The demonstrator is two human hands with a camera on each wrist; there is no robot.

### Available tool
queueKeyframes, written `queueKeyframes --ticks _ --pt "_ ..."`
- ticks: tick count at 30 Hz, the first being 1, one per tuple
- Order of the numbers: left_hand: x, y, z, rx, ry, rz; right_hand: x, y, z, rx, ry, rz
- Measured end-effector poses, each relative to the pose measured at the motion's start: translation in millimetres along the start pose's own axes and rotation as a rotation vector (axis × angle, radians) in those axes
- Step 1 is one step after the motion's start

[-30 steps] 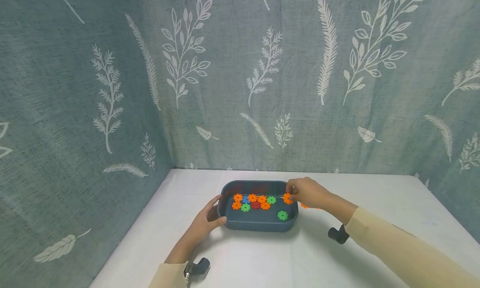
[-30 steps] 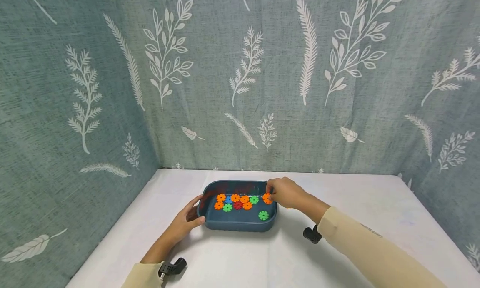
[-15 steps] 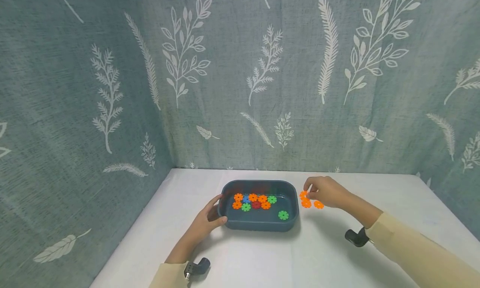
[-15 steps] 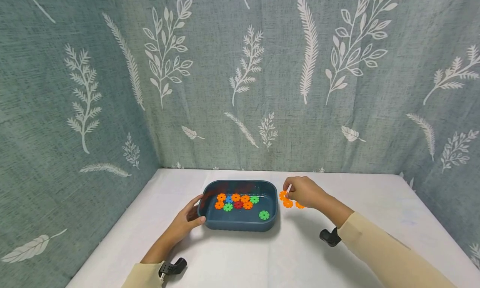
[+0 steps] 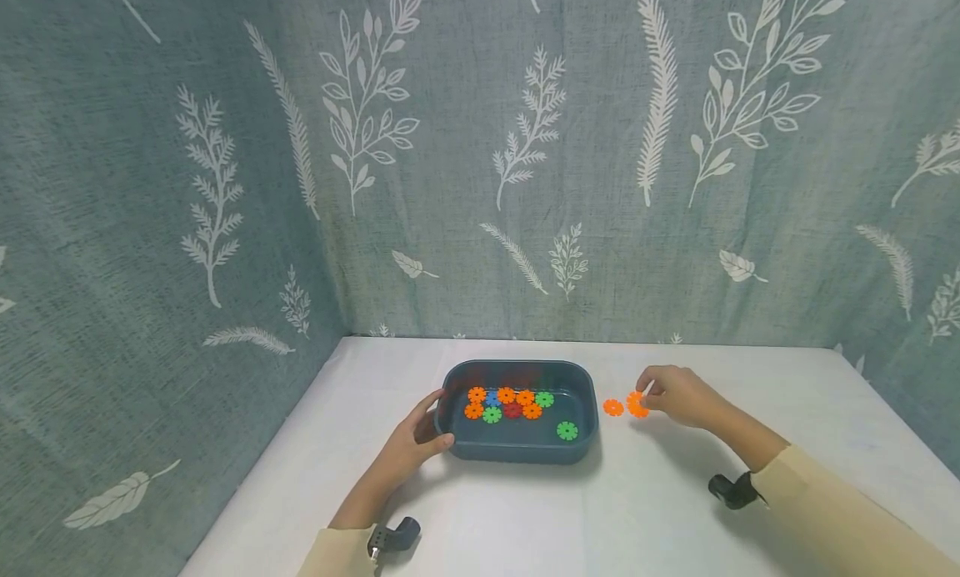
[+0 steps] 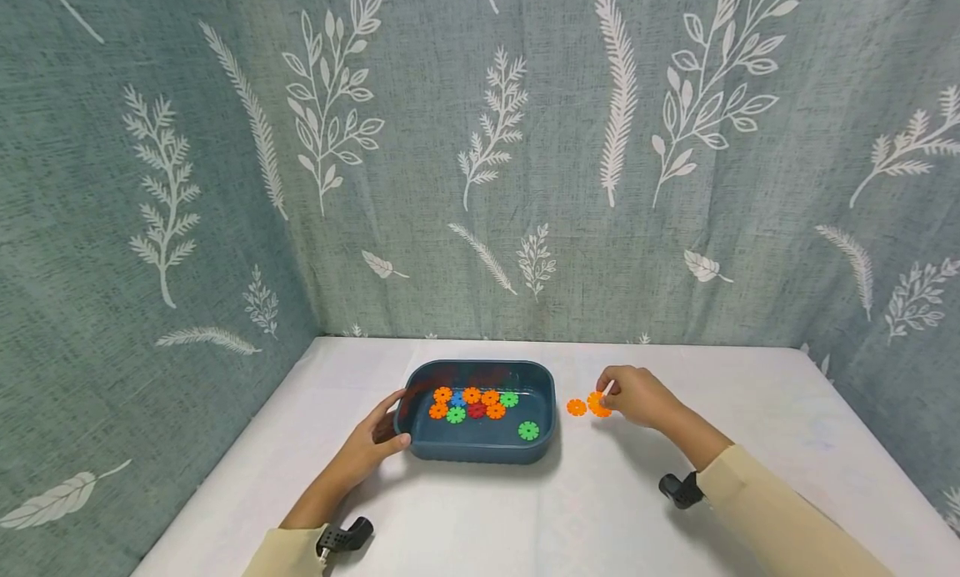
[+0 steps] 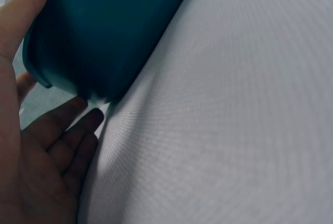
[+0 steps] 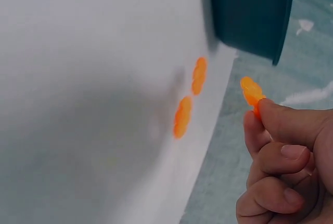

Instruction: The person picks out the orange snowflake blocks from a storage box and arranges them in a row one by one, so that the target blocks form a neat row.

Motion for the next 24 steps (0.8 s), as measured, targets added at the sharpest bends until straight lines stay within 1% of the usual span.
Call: queueKeyframes --ticks 4,9,13,19,24 --pt "0.2 -0.2 0.2 -0.001 0.0 -0.001 13 1.5 1 0.0 -0.009 0.042" --pt "1.3 0.5 0.1 0.001 0.003 -0.007 30 1.5 2 -0.001 -0.012 0.075" --pt "1.5 0.6 0.1 0.002 0.003 -0.009 40 2.0 1 0.002 -0.026 0.078" --pt "-1.0 -0.4 0.0 0.001 0.005 0.003 50 2.6 0 0.012 -0.025 0.101" --pt "-3.5 -1.4 -0.3 -0.005 0.014 0.02 54 3.1 0 0.016 -0.014 0.099"
Point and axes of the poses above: each hand's wrist, its own y-axis away from the middle knuckle, its own z-axis out of the palm, x = y × z, the point moved 1 cm from there along -y, towards the middle knuckle, and after that the axes turned 4 degrees about x, right-handed, at the moved point
